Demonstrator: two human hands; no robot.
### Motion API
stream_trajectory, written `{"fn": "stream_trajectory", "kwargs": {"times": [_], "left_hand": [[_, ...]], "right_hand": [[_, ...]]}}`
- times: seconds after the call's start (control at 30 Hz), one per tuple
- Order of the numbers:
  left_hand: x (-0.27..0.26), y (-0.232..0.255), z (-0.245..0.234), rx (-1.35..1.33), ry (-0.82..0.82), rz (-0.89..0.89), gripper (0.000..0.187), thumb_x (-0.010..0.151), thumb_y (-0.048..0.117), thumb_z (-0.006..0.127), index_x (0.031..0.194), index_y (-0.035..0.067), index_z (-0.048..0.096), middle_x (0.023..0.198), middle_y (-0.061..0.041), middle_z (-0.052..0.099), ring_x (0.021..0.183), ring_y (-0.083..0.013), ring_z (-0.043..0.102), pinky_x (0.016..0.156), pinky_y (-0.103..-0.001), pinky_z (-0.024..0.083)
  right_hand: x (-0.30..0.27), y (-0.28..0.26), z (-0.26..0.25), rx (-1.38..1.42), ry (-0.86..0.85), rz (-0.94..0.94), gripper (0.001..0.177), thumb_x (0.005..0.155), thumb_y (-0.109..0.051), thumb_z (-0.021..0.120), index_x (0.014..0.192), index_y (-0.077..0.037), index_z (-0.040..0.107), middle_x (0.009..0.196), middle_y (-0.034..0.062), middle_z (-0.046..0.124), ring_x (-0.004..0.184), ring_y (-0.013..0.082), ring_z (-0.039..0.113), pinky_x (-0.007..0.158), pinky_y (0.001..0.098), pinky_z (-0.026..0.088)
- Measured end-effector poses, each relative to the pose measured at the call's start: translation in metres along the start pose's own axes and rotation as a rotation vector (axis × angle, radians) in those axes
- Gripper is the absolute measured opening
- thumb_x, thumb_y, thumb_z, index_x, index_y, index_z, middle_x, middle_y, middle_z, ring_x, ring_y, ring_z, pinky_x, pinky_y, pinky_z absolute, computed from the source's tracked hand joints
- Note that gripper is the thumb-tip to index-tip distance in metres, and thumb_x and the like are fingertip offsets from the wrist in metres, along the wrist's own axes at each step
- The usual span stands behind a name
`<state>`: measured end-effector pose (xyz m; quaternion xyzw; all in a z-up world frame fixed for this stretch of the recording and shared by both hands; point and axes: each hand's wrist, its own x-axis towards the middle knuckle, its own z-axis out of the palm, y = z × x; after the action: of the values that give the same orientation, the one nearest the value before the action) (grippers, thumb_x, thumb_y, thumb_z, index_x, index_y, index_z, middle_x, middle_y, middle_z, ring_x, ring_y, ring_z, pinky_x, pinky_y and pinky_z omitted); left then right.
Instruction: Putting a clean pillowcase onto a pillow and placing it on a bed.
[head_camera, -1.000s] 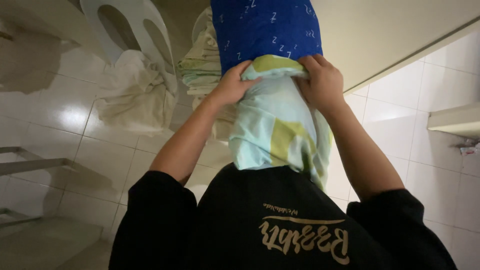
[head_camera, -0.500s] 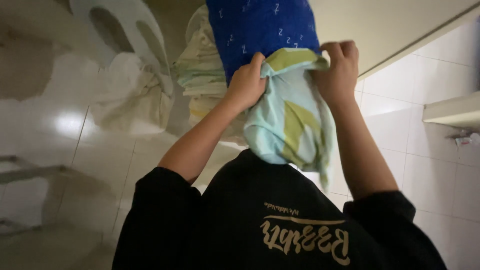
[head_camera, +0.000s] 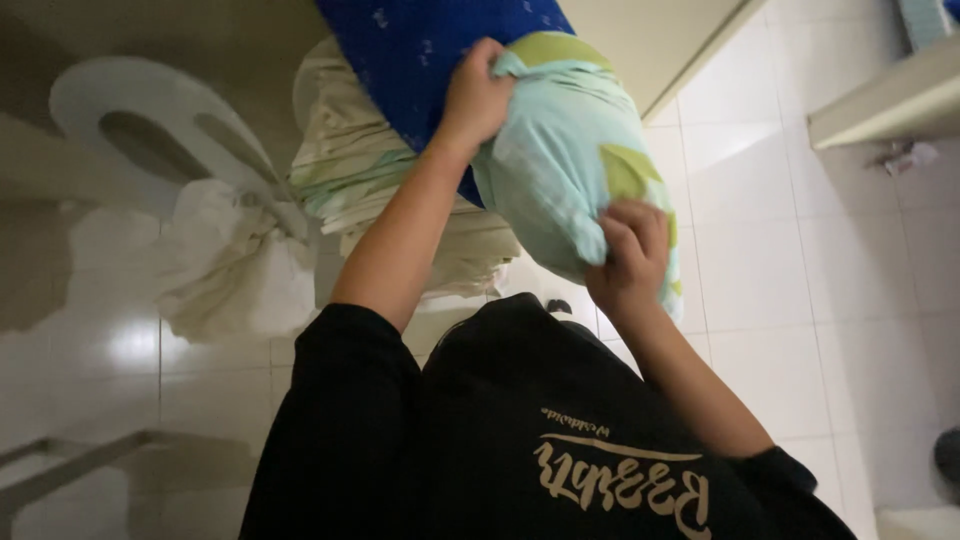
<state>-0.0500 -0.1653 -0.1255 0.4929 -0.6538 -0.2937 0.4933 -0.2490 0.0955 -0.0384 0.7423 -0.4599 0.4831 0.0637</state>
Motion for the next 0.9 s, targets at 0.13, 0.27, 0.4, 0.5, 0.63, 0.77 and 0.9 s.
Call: {"fn": "stream_trajectory", "kwargs": {"times": [0.13,0.27,0.4,0.5,0.63,0.77,0.9], "left_hand": [[-0.003,0.022,-0.012,0.042,0.063,0.065,0.017,0.086,0.009,0.068,0.102,0.009,0.062,0.097,-0.019,0.072,0.095,-0.0425,0.069,0.078,-0.046,0.054],[-0.035,0.062,-0.031,0.145,0.067,0.108,0.014,0.09,0.01,0.067,0.102,0.01,0.059,0.095,-0.019,0.072,0.095,-0.0448,0.067,0.075,-0.05,0.053],[-0.062,0.102,-0.071,0.31,0.045,0.231,0.024,0.084,0.021,0.072,0.103,0.013,0.06,0.091,-0.017,0.073,0.085,-0.0442,0.068,0.068,-0.054,0.053],[-0.063,0.081,-0.097,0.454,0.075,0.262,0.026,0.083,0.024,0.074,0.104,0.015,0.061,0.087,-0.015,0.072,0.08,-0.0421,0.069,0.067,-0.054,0.053],[-0.081,0.068,-0.116,0.571,0.144,0.276,0.028,0.085,0.026,0.075,0.106,0.015,0.061,0.084,-0.015,0.071,0.079,-0.0407,0.069,0.065,-0.054,0.051],[-0.097,0.047,-0.134,0.649,0.201,0.282,0.035,0.084,0.02,0.076,0.113,0.012,0.06,0.096,-0.015,0.07,0.087,-0.0418,0.066,0.072,-0.054,0.049],[-0.123,0.029,-0.166,0.685,0.254,0.071,0.034,0.087,0.006,0.074,0.118,0.009,0.06,0.116,-0.017,0.065,0.105,-0.0425,0.06,0.087,-0.054,0.046]], "right_hand": [[-0.043,-0.001,0.001,0.066,0.059,-0.032,0.033,0.077,0.006,0.077,0.103,-0.007,0.061,0.109,0.0109,0.065,0.107,0.0333,0.063,0.09,0.0465,0.049],[-0.028,-0.028,-0.014,0.232,-0.267,-0.042,0.038,0.067,0.005,0.07,0.103,-0.007,0.066,0.108,0.0112,0.067,0.105,0.0342,0.062,0.089,0.0466,0.049],[-0.012,-0.04,-0.021,0.495,-0.748,0.1,0.046,0.063,0.004,0.066,0.108,-0.005,0.067,0.106,0.0135,0.067,0.102,0.0355,0.063,0.089,0.0439,0.051],[-0.016,-0.035,-0.017,0.672,-0.961,0.146,0.046,0.067,0.004,0.066,0.113,-0.003,0.064,0.105,0.0158,0.065,0.103,0.0373,0.064,0.09,0.0426,0.052],[-0.005,-0.044,-0.008,0.747,-1.106,0.094,0.044,0.07,0.004,0.068,0.113,-0.003,0.064,0.107,0.0152,0.067,0.103,0.0365,0.065,0.089,0.0415,0.053],[0.011,-0.023,-0.01,0.965,-1.201,0.292,0.029,0.086,-0.007,0.074,0.114,-0.005,0.069,0.11,0.0099,0.071,0.099,0.0258,0.068,0.084,0.0367,0.058],[0.004,0.046,0.014,0.422,-0.817,0.35,0.041,0.088,-0.016,0.081,0.126,-0.012,0.067,0.132,0.0074,0.069,0.118,0.0244,0.068,0.098,0.0386,0.057]]}}
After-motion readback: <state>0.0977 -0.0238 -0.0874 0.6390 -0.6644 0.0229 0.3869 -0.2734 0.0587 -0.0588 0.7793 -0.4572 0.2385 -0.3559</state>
